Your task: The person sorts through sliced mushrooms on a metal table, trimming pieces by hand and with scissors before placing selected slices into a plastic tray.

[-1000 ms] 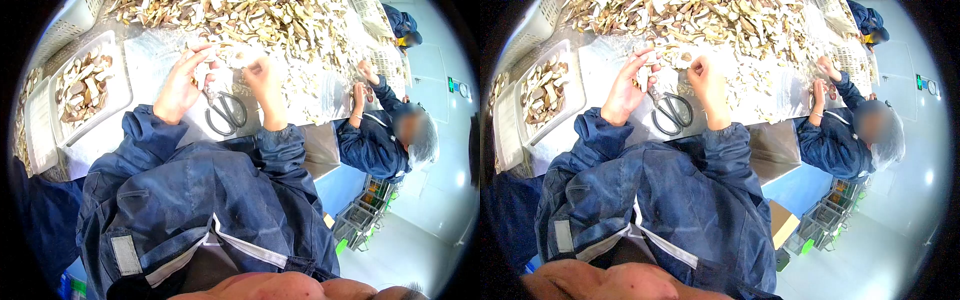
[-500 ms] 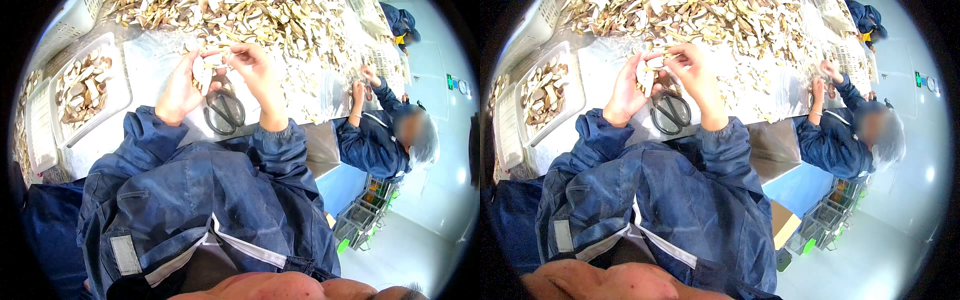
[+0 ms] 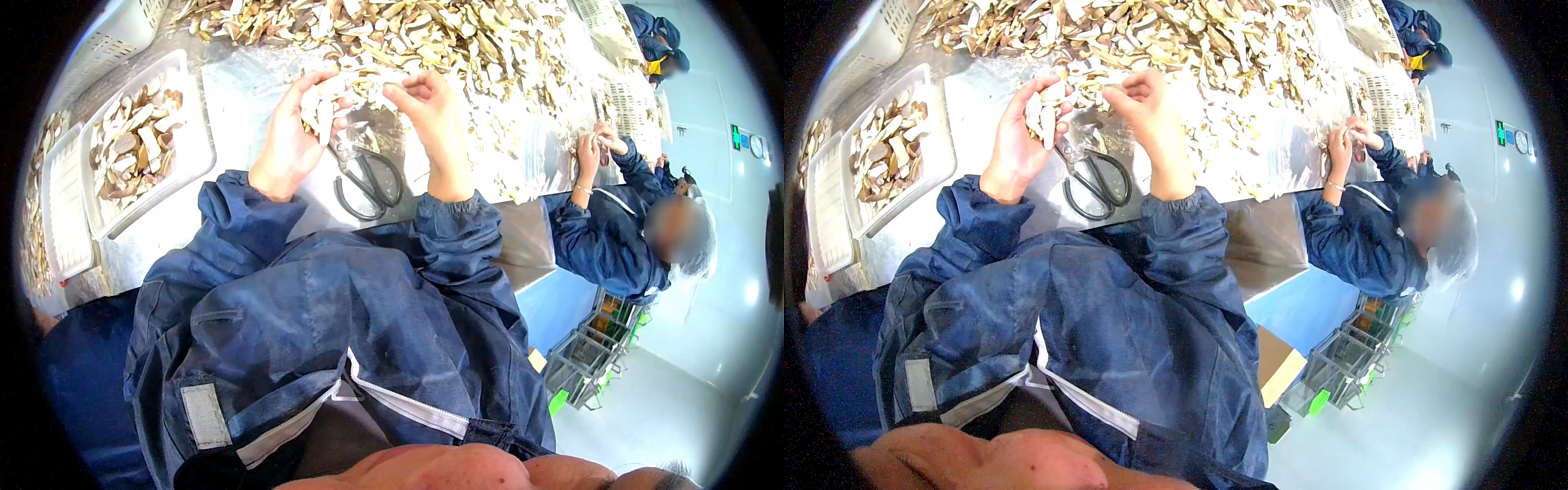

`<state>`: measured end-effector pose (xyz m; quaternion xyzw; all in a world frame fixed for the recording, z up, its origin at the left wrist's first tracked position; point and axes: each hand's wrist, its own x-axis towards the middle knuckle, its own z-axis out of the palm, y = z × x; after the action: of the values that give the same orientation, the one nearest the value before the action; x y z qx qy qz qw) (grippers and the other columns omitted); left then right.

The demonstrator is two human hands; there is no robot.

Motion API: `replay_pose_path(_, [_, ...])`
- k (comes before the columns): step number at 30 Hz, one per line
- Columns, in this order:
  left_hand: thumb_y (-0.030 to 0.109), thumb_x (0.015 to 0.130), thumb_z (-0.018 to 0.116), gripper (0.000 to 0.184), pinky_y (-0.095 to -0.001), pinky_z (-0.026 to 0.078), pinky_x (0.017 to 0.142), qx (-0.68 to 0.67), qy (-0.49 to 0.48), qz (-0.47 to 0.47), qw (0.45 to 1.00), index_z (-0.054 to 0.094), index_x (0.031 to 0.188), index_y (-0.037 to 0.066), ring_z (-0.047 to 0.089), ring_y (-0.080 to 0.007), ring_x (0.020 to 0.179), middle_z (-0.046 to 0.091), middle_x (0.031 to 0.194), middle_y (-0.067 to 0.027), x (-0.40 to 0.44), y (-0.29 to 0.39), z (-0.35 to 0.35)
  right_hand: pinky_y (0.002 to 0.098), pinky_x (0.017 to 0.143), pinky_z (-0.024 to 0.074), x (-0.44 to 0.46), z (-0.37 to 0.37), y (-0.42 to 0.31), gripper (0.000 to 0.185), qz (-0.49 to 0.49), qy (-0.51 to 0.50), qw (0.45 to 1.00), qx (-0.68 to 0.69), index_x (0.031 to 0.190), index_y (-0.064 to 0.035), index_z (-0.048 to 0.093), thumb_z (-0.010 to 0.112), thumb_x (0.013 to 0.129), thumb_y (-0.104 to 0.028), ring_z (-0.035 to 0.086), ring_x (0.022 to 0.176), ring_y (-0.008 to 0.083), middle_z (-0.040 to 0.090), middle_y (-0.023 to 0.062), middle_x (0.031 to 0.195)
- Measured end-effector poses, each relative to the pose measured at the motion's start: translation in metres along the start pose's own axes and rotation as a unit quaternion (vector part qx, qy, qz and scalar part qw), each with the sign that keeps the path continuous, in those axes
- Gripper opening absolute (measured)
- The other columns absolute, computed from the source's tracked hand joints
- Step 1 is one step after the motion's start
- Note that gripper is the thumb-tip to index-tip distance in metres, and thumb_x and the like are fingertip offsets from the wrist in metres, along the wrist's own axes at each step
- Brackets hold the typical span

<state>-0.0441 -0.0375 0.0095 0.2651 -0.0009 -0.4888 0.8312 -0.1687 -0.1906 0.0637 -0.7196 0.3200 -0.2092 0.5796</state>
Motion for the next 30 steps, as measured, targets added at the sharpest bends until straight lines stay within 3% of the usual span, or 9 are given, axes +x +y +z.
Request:
replay_pose_path(1, [0.034, 0.103, 0.046, 0.039, -0.0294, 0.054, 0.064, -0.007, -0.008, -0.015, 1.0, 0.058, 0.126, 0.005, 0.067, -0.0193, 0.089, 0.067, 0.109, -0.0127, -0.001, 0.0, 0.002, 0.0228, 0.069, 0.0492, -0.006, 0.007, -0.015, 0.026, -0.002, -0.023, 0.999, 0.037, 0.1, 0.0002, 0.063, 0.078, 0.083, -0.012, 0.062, 0.075, 0.0091, 0.068, 0.0051, 0.085])
replay_pose_path(4, [0.037, 0.103, 0.045, 0.042, -0.0299, 0.054, 0.064, -0.023, -0.031, -0.047, 0.998, 0.057, 0.129, 0.006, 0.067, -0.0196, 0.089, 0.067, 0.11, -0.0121, -0.003, 0.002, 0.006, 0.0239, 0.066, 0.0488, -0.004, 0.024, -0.019, 0.028, -0.034, -0.076, 0.986, 0.144, 0.104, 0.0004, 0.067, 0.077, 0.083, -0.015, 0.064, 0.073, 0.0116, 0.071, 0.0066, 0.083])
replay_pose_path(7, [0.039, 0.104, 0.044, 0.045, -0.0306, 0.054, 0.064, -0.028, -0.036, -0.054, 0.998, 0.055, 0.131, 0.005, 0.066, -0.0199, 0.09, 0.066, 0.112, -0.0123, -0.001, 0.005, 0.005, 0.0295, 0.065, 0.0504, 0.007, 0.013, -0.002, 0.023, -0.034, 0.012, 0.958, -0.286, 0.094, -0.0018, 0.071, 0.076, 0.083, -0.021, 0.066, 0.069, 0.0185, 0.071, 0.0101, 0.077])
replay_pose_path(10, [0.04, 0.104, 0.043, 0.047, -0.0314, 0.054, 0.065, -0.036, -0.031, -0.051, 0.998, 0.055, 0.132, 0.005, 0.066, -0.0207, 0.091, 0.065, 0.115, -0.0129, -0.002, 0.005, 0.003, 0.035, 0.064, 0.0515, -0.001, 0.017, 0.018, 0.024, -0.041, 0.051, 0.913, -0.403, 0.086, -0.0031, 0.072, 0.074, 0.081, -0.026, 0.068, 0.069, 0.0253, 0.069, 0.0129, 0.074])
replay_pose_path(17, [0.036, 0.104, 0.042, 0.044, -0.0328, 0.055, 0.069, -0.075, -0.091, -0.056, 0.991, 0.054, 0.132, 0.005, 0.066, -0.0224, 0.095, 0.064, 0.118, -0.0132, 0.002, 0.004, -0.004, 0.0327, 0.062, 0.051, -0.001, 0.012, 0.023, 0.022, -0.04, 0.083, 0.938, -0.334, 0.089, -0.0019, 0.07, 0.074, 0.081, -0.022, 0.067, 0.067, 0.0207, 0.069, 0.0114, 0.073])
replay_pose_path(21, [0.034, 0.104, 0.039, 0.039, -0.0395, 0.057, 0.077, -0.097, -0.096, -0.065, 0.988, 0.057, 0.123, 0.005, 0.066, -0.0249, 0.098, 0.065, 0.113, -0.0142, 0.003, 0.001, -0.011, 0.0221, 0.057, 0.0471, -0.014, 0.019, -0.027, 0.018, -0.072, 0.011, 0.993, -0.096, 0.092, 0.0051, 0.067, 0.072, 0.088, -0.012, 0.061, 0.065, 0.0069, 0.069, 0.007, 0.073])
replay_pose_path(24, [0.033, 0.105, 0.038, 0.039, -0.0398, 0.056, 0.084, -0.102, -0.082, -0.067, 0.989, 0.057, 0.123, 0.004, 0.065, -0.0258, 0.102, 0.065, 0.113, -0.0142, 0.005, 0.003, -0.006, 0.0242, 0.058, 0.0481, -0.027, 0.035, -0.05, 0.018, -0.12, -0.041, 0.977, -0.174, 0.093, 0.0046, 0.068, 0.072, 0.086, -0.011, 0.062, 0.064, 0.0095, 0.068, 0.0086, 0.074])
replay_pose_path(27, [0.034, 0.106, 0.037, 0.041, -0.0362, 0.053, 0.089, -0.077, -0.026, -0.045, 0.996, 0.057, 0.123, 0.003, 0.064, -0.0253, 0.102, 0.064, 0.111, -0.013, 0.0, 0.002, 0.007, 0.0346, 0.059, 0.0506, -0.03, 0.046, -0.049, 0.016, -0.191, -0.017, 0.946, -0.26, 0.091, -0.0013, 0.069, 0.074, 0.081, -0.014, 0.065, 0.067, 0.0235, 0.066, 0.012, 0.078])
replay_pose_path(30, [0.037, 0.105, 0.039, 0.044, -0.0405, 0.049, 0.097, -0.141, -0.165, -0.067, 0.974, 0.058, 0.126, 0.003, 0.062, -0.0239, 0.109, 0.065, 0.118, -0.0129, 0.005, 0.0, -0.015, 0.041, 0.064, 0.0521, -0.036, 0.061, -0.044, 0.02, -0.231, -0.024, 0.933, -0.273, 0.088, -0.004, 0.067, 0.076, 0.076, -0.017, 0.066, 0.074, 0.0311, 0.064, 0.0137, 0.084])
